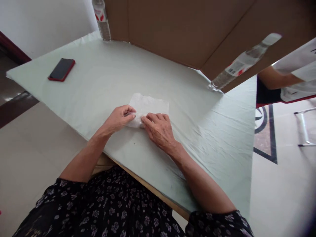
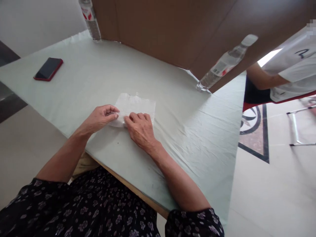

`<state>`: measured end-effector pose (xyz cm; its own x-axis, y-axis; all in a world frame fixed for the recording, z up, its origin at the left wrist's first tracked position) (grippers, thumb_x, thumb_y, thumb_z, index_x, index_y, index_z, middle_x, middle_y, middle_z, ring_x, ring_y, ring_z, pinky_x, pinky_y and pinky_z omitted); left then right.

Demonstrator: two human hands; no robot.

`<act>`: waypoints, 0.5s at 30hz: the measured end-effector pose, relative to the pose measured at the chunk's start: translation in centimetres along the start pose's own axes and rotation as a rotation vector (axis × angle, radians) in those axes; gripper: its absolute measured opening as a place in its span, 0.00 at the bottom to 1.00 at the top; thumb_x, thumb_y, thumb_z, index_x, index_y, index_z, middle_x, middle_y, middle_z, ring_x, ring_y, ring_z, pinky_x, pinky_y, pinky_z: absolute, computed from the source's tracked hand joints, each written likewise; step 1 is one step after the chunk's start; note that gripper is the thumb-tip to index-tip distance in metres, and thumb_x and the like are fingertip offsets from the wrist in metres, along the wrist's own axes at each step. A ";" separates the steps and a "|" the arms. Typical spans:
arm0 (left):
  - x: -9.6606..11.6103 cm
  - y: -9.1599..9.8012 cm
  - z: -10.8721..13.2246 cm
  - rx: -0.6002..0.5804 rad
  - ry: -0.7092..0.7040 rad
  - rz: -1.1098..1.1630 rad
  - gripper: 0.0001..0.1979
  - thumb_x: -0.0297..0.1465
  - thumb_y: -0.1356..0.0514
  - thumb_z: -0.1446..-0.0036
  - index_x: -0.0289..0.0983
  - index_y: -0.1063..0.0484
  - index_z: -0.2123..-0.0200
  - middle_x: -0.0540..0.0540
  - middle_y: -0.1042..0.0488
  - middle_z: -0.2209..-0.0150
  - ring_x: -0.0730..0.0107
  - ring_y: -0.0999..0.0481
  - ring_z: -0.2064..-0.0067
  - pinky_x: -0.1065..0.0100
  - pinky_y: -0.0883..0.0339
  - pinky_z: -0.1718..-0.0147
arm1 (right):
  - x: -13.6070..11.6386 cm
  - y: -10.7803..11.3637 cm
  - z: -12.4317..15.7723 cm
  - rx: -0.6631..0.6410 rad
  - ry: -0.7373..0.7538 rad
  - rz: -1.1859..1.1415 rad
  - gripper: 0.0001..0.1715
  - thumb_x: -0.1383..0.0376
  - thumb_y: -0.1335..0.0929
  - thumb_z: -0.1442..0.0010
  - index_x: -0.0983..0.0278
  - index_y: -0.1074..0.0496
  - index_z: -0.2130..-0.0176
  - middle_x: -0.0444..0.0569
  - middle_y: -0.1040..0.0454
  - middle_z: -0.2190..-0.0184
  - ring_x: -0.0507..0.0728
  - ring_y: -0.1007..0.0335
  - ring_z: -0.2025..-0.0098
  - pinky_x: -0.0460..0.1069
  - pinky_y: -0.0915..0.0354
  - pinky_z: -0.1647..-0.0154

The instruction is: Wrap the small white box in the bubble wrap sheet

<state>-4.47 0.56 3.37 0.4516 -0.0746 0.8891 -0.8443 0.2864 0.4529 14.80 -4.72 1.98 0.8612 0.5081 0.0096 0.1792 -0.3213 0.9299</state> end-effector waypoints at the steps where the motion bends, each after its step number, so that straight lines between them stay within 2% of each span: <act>1: -0.2 0.2 0.0 0.009 0.023 -0.029 0.15 0.39 0.39 0.48 0.35 0.26 0.61 0.50 0.27 0.70 0.70 0.30 0.68 0.68 0.37 0.67 | -0.1 0.1 -0.2 -0.008 0.007 0.027 0.12 0.66 0.38 0.28 0.61 0.27 0.52 0.49 0.22 0.58 0.59 0.37 0.60 0.55 0.49 0.56; 5: -1.0 0.4 -0.6 0.059 0.062 -0.202 0.14 0.38 0.40 0.48 0.35 0.25 0.61 0.52 0.30 0.74 0.71 0.32 0.72 0.68 0.38 0.69 | -0.5 0.2 -0.8 -0.056 0.030 0.118 0.12 0.67 0.39 0.28 0.61 0.27 0.53 0.50 0.24 0.60 0.59 0.39 0.61 0.56 0.52 0.57; 9: -1.6 1.3 -0.7 0.131 0.112 -0.348 0.17 0.42 0.39 0.46 0.35 0.24 0.59 0.47 0.24 0.68 0.66 0.27 0.67 0.67 0.36 0.65 | -0.6 0.0 -1.0 -0.061 0.063 0.166 0.14 0.69 0.41 0.28 0.62 0.27 0.53 0.52 0.24 0.61 0.59 0.40 0.61 0.56 0.53 0.56; 12: -1.5 2.3 -0.1 0.063 0.231 -0.348 0.27 0.46 0.36 0.47 0.33 0.26 0.49 0.43 0.21 0.62 0.63 0.23 0.64 0.67 0.33 0.67 | -0.5 -0.1 -1.2 -0.083 0.086 0.172 0.17 0.72 0.42 0.29 0.62 0.27 0.53 0.53 0.24 0.61 0.60 0.40 0.61 0.57 0.53 0.56; 15: -0.7 2.5 0.4 -0.049 0.364 -0.300 0.33 0.45 0.36 0.45 0.29 0.31 0.43 0.41 0.21 0.63 0.62 0.22 0.68 0.68 0.34 0.75 | -0.3 -0.1 -1.5 -0.124 0.114 0.172 0.16 0.73 0.41 0.31 0.63 0.26 0.54 0.54 0.24 0.61 0.60 0.39 0.61 0.57 0.53 0.55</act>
<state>-7.03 0.93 3.90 0.7524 0.1762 0.6347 -0.6508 0.3483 0.6747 13.81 -3.62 2.40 0.8137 0.5432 0.2069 -0.0315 -0.3142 0.9488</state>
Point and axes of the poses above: each hand's wrist, its own z-axis away from the middle knuckle, its own y-axis out of the back of the hand, x = y × z, the point moved 1 cm from there along -z, towards the middle knuckle
